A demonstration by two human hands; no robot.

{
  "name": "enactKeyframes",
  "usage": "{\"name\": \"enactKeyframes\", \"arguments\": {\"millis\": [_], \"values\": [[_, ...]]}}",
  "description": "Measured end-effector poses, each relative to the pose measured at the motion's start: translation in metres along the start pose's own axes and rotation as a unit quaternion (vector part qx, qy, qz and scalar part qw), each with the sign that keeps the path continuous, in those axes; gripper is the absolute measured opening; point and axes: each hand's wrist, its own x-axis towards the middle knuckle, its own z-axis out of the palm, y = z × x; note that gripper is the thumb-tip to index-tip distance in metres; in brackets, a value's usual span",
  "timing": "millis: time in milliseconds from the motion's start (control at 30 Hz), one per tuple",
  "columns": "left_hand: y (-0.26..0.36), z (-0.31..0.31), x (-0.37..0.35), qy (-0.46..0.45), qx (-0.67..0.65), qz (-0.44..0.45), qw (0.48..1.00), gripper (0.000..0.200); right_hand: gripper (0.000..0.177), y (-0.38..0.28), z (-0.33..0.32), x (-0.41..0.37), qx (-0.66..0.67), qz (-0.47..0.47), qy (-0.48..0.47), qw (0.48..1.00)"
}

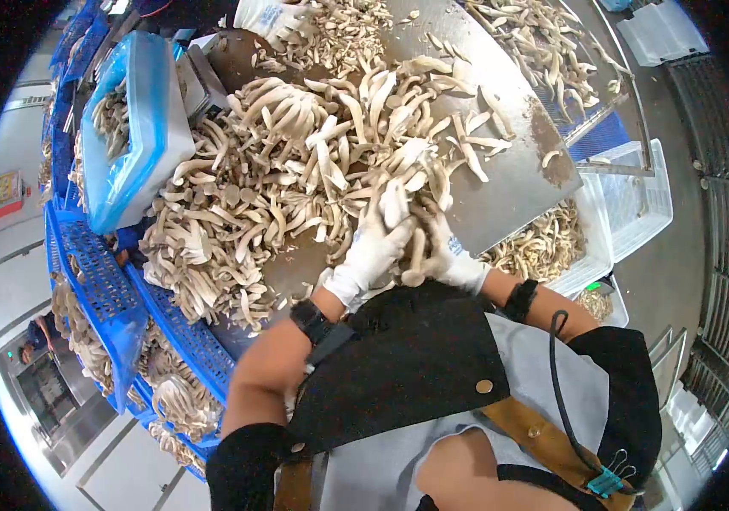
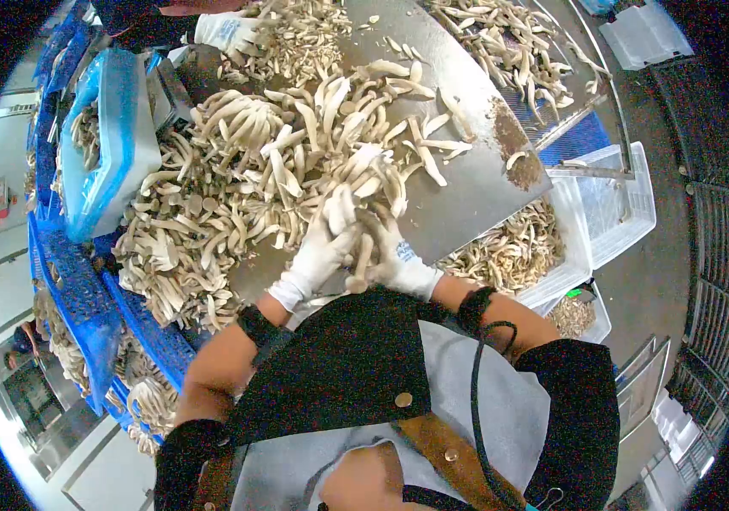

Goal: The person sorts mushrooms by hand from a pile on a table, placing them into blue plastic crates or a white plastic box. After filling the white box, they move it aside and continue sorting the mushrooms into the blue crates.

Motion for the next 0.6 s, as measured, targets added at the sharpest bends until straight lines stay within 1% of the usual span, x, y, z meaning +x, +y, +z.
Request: {"name": "enactKeyframes", "arguments": {"millis": [33, 67, 100, 133, 167, 200, 233, 267, 300, 333, 367, 400, 433, 467, 500, 533, 567, 600], "values": [[0.015, -0.003, 0.01, -0.037, 0.027, 0.03, 0.999, 0.084, 0.104, 0.026, 0.013, -0.004, 0.088, 0.004, 0.042, 0.995], [0.037, -0.003, 0.023, -0.056, 0.01, 0.049, 0.997, 0.084, 0.106, 0.021, 0.006, -0.003, 0.149, -0.019, 0.101, 0.983], [0.077, -0.006, 0.036, -0.087, 0.062, 0.077, 0.991, 0.087, 0.109, 0.015, -0.001, -0.002, 0.205, -0.048, 0.157, 0.965], [0.104, 0.001, 0.061, -0.133, 0.067, 0.09, 0.985, 0.092, 0.102, 0.008, -0.024, 0.005, 0.193, -0.074, 0.201, 0.958], [0.13, 0.007, 0.083, -0.124, 0.11, 0.183, 0.969, 0.091, 0.094, -0.001, -0.055, 0.015, 0.161, -0.096, 0.244, 0.951], [0.156, 0.012, 0.111, -0.166, 0.108, 0.18, 0.964, 0.094, 0.087, -0.01, -0.093, 0.027, 0.06, -0.12, 0.281, 0.95], [0.172, 0.027, 0.145, -0.165, 0.032, 0.216, 0.962, 0.086, 0.08, -0.014, -0.136, 0.041, -0.063, -0.129, 0.318, 0.937], [0.194, 0.021, 0.162, -0.127, 0.065, 0.216, 0.966, 0.087, 0.073, -0.015, -0.174, 0.053, -0.129, -0.114, 0.353, 0.92], [0.225, 0.007, 0.173, -0.089, 0.099, 0.216, 0.967, 0.088, 0.066, -0.013, -0.205, 0.062, -0.112, -0.067, 0.381, 0.915], [0.24, -0.003, 0.184, -0.052, 0.132, 0.215, 0.966, 0.09, 0.066, -0.01, -0.216, 0.068, 0.104, 0.019, 0.415, 0.904], [0.238, -0.013, 0.195, -0.054, 0.106, 0.19, 0.975, 0.083, 0.066, -0.007, -0.227, 0.074, 0.321, 0.079, 0.475, 0.816], [0.204, -0.027, 0.234, -0.058, 0.284, 0.203, 0.935, 0.068, 0.067, 0.027, -0.245, 0.068, 0.284, 0.068, 0.479, 0.828], [0.194, -0.039, 0.215, 0.013, 0.256, 0.236, 0.937, 0.076, 0.07, 0.044, -0.247, 0.063, 0.172, 0.077, 0.52, 0.833], [0.146, -0.04, 0.231, 0.087, 0.319, 0.173, 0.928, 0.086, 0.071, 0.019, -0.227, 0.053, 0.159, 0.091, 0.494, 0.85], [0.108, -0.049, 0.238, 0.065, 0.393, 0.121, 0.909, 0.096, 0.071, 0.034, -0.207, 0.042, 0.092, 0.096, 0.475, 0.87], [0.066, -0.053, 0.243, 0.045, 0.425, 0.079, 0.901, 0.094, 0.071, 0.062, -0.182, 0.031, 0.01, 0.102, 0.449, 0.888], [0.038, -0.055, 0.243, -0.01, 0.464, 0.027, 0.885, 0.095, 0.071, 0.086, -0.155, 0.024, -0.028, 0.12, 0.406, 0.906], [0.025, -0.059, 0.232, -0.062, 0.466, -0.008, 0.883, 0.092, 0.071, 0.096, -0.125, 0.018, -0.043, 0.134, 0.361, 0.922]]}}
